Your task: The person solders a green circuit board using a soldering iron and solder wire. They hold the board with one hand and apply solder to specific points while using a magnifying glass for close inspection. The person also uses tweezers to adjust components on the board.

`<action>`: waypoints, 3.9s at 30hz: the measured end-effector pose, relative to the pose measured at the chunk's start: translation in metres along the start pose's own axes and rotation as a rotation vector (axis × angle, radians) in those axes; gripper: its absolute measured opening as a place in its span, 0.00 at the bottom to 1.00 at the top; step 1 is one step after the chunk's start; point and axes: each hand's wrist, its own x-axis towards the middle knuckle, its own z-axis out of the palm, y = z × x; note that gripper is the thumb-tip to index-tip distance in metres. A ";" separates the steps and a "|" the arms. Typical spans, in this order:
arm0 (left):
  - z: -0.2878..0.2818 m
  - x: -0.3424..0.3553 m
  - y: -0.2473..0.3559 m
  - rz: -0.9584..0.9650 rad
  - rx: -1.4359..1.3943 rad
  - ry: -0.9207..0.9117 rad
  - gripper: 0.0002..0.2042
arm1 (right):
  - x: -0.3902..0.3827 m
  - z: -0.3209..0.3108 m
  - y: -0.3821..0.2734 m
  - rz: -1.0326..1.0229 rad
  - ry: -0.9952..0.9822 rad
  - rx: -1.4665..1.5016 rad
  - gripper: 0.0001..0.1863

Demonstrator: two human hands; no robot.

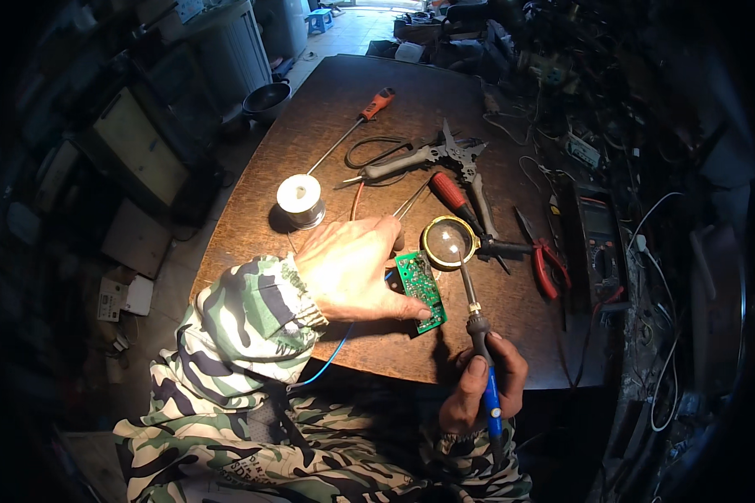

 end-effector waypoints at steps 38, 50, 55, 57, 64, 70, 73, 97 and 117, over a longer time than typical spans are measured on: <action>0.043 -0.031 -0.009 0.309 -0.183 0.414 0.44 | -0.002 -0.006 -0.011 0.037 -0.084 -0.016 0.18; 0.045 -0.031 -0.009 0.308 -0.200 0.415 0.45 | 0.005 -0.007 -0.007 -0.119 -0.184 -0.130 0.17; 0.047 -0.033 -0.010 0.300 -0.176 0.418 0.46 | 0.001 -0.007 -0.002 -0.133 -0.159 -0.124 0.17; 0.048 -0.031 -0.007 0.313 -0.203 0.431 0.44 | -0.005 -0.011 0.004 -0.114 -0.094 -0.138 0.17; 0.048 -0.030 -0.012 0.314 -0.215 0.424 0.45 | 0.002 -0.004 0.001 -0.127 -0.140 -0.114 0.18; 0.045 -0.031 -0.009 0.322 -0.206 0.409 0.45 | 0.000 -0.005 0.000 -0.129 -0.110 -0.097 0.18; 0.045 -0.032 -0.008 0.304 -0.195 0.405 0.45 | 0.001 -0.005 0.000 -0.143 -0.113 -0.109 0.18; 0.046 -0.030 -0.008 0.311 -0.194 0.408 0.45 | 0.002 -0.004 0.002 -0.167 -0.086 -0.122 0.18; 0.048 -0.029 -0.010 0.311 -0.206 0.407 0.45 | 0.001 -0.007 0.001 -0.142 -0.112 -0.129 0.19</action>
